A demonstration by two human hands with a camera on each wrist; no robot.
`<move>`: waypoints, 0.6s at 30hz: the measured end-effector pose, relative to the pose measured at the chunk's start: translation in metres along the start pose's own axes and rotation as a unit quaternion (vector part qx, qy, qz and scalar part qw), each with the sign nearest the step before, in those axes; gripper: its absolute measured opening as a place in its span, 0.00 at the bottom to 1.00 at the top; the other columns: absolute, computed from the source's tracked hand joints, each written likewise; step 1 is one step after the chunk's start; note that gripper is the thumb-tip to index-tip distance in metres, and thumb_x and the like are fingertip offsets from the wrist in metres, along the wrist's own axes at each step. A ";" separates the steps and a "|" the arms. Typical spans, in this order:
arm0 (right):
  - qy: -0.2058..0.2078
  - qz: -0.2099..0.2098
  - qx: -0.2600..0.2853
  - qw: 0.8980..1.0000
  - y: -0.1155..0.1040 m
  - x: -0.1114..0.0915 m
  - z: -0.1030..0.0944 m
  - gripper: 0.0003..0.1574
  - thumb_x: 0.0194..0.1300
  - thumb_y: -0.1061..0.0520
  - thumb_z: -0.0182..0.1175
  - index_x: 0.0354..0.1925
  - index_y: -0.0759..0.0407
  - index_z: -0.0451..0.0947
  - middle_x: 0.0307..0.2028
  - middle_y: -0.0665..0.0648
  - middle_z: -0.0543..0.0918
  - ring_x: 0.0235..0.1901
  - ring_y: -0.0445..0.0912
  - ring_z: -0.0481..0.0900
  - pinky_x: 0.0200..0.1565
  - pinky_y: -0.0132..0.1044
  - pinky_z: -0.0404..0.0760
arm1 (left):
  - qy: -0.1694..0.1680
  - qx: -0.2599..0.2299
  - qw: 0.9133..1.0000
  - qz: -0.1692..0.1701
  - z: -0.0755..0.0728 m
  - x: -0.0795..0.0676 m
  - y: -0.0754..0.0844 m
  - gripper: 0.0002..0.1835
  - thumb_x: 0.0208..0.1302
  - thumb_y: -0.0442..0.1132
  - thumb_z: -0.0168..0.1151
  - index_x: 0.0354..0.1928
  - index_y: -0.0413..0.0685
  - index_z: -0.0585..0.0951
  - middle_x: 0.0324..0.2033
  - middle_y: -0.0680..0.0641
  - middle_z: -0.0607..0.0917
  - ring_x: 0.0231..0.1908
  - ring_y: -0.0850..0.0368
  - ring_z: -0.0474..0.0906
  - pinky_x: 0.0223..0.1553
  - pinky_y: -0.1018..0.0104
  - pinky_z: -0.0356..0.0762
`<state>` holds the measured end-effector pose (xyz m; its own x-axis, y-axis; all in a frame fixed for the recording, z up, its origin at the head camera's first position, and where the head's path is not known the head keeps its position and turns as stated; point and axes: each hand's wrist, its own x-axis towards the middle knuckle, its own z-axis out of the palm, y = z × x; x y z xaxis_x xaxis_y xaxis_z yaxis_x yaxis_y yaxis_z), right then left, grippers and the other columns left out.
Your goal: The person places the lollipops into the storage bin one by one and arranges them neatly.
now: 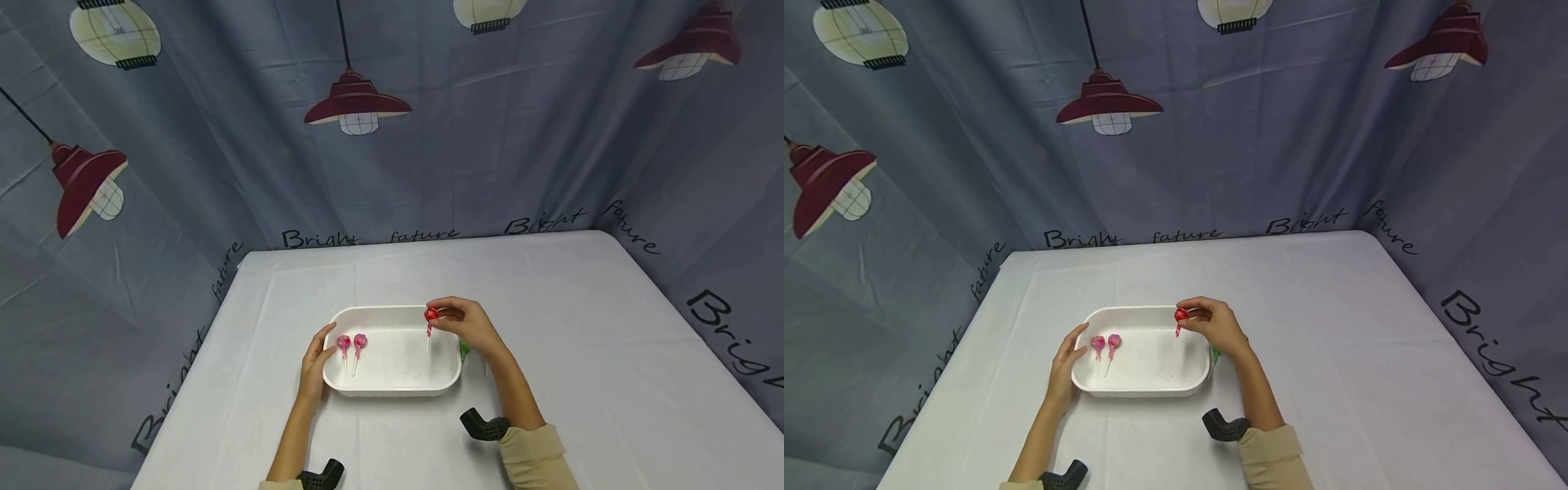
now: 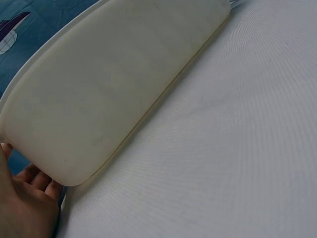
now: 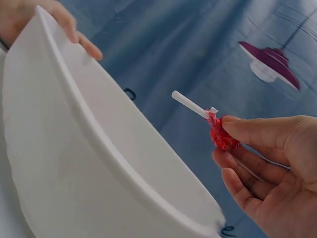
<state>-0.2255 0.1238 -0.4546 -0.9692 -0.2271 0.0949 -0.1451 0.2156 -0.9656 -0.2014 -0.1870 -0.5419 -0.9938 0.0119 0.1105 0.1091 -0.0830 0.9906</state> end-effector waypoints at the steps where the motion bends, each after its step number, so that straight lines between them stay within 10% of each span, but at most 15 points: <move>1: -0.003 -0.002 -0.003 1.000 -0.001 0.002 0.003 0.23 0.54 0.62 0.66 0.50 0.66 0.77 0.43 0.63 0.81 0.41 0.52 0.79 0.41 0.31 0.79 | 0.000 0.000 1.000 0.001 0.000 0.000 0.000 0.24 0.66 0.36 0.49 0.64 0.50 0.67 0.69 0.47 0.54 0.68 0.58 0.47 0.66 0.64 0.49; 18: -0.043 -0.007 -0.020 0.999 -0.007 0.024 0.050 0.20 0.54 0.64 0.65 0.48 0.67 0.78 0.39 0.60 0.82 0.38 0.51 0.80 0.38 0.34 0.80 | -0.005 -0.009 1.000 0.006 0.000 0.000 0.000 0.23 0.66 0.36 0.49 0.64 0.52 0.67 0.69 0.46 0.55 0.68 0.57 0.48 0.66 0.64 0.50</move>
<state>-0.2382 0.0692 -0.4577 -0.9468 -0.3104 0.0848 -0.1674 0.2499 -0.9537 -0.2016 -0.1873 -0.5418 -0.9921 0.0207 0.1239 0.1212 -0.1004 0.9875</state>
